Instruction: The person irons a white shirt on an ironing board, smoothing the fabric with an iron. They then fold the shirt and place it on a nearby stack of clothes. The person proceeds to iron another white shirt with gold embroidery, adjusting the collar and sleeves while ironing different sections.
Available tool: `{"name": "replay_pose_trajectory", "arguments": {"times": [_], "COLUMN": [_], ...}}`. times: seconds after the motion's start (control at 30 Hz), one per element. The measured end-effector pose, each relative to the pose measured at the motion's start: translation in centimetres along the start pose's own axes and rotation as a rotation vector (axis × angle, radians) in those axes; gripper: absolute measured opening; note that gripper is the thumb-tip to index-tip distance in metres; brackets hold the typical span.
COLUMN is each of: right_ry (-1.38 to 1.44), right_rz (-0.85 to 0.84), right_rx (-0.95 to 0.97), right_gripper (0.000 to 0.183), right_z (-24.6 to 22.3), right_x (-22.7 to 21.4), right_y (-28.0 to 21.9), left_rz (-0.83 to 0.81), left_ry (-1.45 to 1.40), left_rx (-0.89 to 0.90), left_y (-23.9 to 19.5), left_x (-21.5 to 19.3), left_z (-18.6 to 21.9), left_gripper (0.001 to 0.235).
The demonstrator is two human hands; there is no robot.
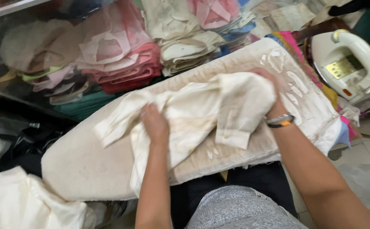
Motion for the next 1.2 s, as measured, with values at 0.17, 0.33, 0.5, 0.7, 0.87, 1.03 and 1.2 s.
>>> {"name": "replay_pose_trajectory", "arguments": {"times": [0.17, 0.33, 0.5, 0.7, 0.87, 1.03, 1.2], "right_ry": [1.346, 1.140, 0.997, 0.645, 0.571, 0.412, 0.512], "right_rz": [0.608, 0.641, 0.126, -0.606, -0.755, -0.375, 0.109], "right_rx": [0.113, 0.052, -0.247, 0.012, 0.101, 0.263, 0.573], "right_gripper": [0.055, 0.031, 0.023, 0.043, 0.043, 0.039, 0.033], "right_z": [7.5, 11.3, 1.2, -3.5, -4.0, 1.3, -2.3], "right_x": [-4.6, -7.2, -8.5, -5.3, -3.8, -5.0, -1.0], "right_y": [-9.7, -15.1, -16.6, -18.9, -20.3, -17.0, -5.6], "left_rz": [0.081, 0.412, 0.248, -0.641, -1.110, -0.585, -0.463], "left_ry": [-0.252, -0.421, -0.471, -0.155, -0.571, -0.561, -0.286], "left_rx": [0.468, 0.561, 0.713, 0.356, -0.019, -0.289, -0.759], "left_y": [7.9, 12.6, 2.2, -15.0, -23.0, -18.4, -13.5], "left_x": [2.4, -14.3, -30.5, -23.5, -18.7, -21.9, -19.8], "left_z": [9.1, 8.8, 5.5, -6.5, -9.1, -9.4, -8.4], "left_gripper": [0.031, 0.020, 0.037, 0.072, 0.039, 0.022, 0.046]}}
Point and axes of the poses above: each hand's wrist, its own y-axis towards the middle knuckle, its own x-axis out of the palm, z = x × y, the point moved 3 cm from there along y, towards the middle knuckle, and after that the axes turned 6 degrees about x, right-handed, at the moved point
